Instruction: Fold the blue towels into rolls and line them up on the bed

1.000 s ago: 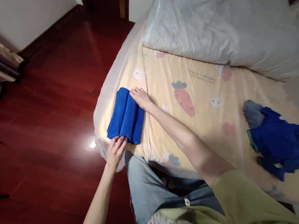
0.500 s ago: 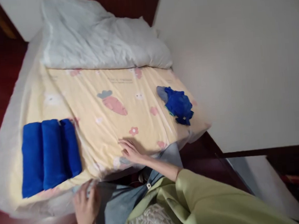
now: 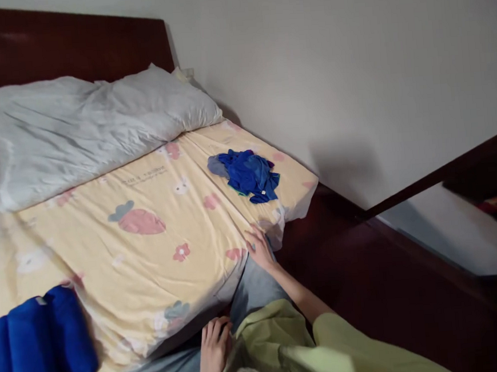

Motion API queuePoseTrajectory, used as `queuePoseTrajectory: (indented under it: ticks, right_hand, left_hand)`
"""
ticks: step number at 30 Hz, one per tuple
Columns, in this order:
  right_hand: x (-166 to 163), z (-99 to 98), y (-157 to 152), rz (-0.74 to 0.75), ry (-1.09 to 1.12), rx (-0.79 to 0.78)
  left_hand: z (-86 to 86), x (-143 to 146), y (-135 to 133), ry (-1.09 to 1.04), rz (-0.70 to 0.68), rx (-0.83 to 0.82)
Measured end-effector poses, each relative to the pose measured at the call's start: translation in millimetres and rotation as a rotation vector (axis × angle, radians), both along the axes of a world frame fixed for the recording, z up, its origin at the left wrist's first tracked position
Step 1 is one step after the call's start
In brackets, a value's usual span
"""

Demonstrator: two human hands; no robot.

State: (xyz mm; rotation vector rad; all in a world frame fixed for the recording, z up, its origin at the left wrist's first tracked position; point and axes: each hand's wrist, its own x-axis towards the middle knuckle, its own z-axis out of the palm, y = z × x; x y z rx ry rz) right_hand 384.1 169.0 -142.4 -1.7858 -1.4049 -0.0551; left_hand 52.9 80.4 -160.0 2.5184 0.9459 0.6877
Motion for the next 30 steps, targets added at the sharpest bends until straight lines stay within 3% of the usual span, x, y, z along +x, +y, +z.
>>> queuePoseTrajectory:
  ticks: [4,8,10,14,18,20,24,27,30]
  right_hand:
    - [64.0,21.0,54.6,-0.243,0.019,-0.245]
    - [109.0,26.8,92.9,-0.357,-0.031,-0.436]
    - [122.7,26.1,106.0,-0.386,-0.027,-0.502]
    - [137.8,29.7,120.9,-0.388,0.003,-0.553]
    - [136.0,42.5,123.6,-0.364,0.078,-0.471]
    - [125.3,47.9,118.8,-0.244,0.061,-0.367]
    - [71.9,54.1,92.3,0.176,-0.019,-0.115]
    - [1.2,55.2,57.7,0.422,0.001,-0.102]
    - [-82.9,52.6,12.6,0.681,0.109,-0.165]
  left_hand:
    - [19.0,-15.2,3.2,0.060,0.008,0.022]
    - [10.5,-28.3,2.4,0.064,-0.083,0.040]
    - [3.7,-28.3,-5.1,0.065,-0.041,0.017]
    - [0.9,-18.8,-27.5,0.030,0.118,-0.034]
    - [9.6,-17.0,-34.1,0.043,0.163,-0.052]
    - [13.7,-19.9,-31.5,0.050,0.144,-0.067]
    - [20.4,-19.4,-27.3,0.013,0.126,-0.154]
    - [25.2,-10.8,-26.9,-0.116,0.185,-0.274]
    - [28.4,-2.7,-25.5,-0.356,0.408,-0.462]
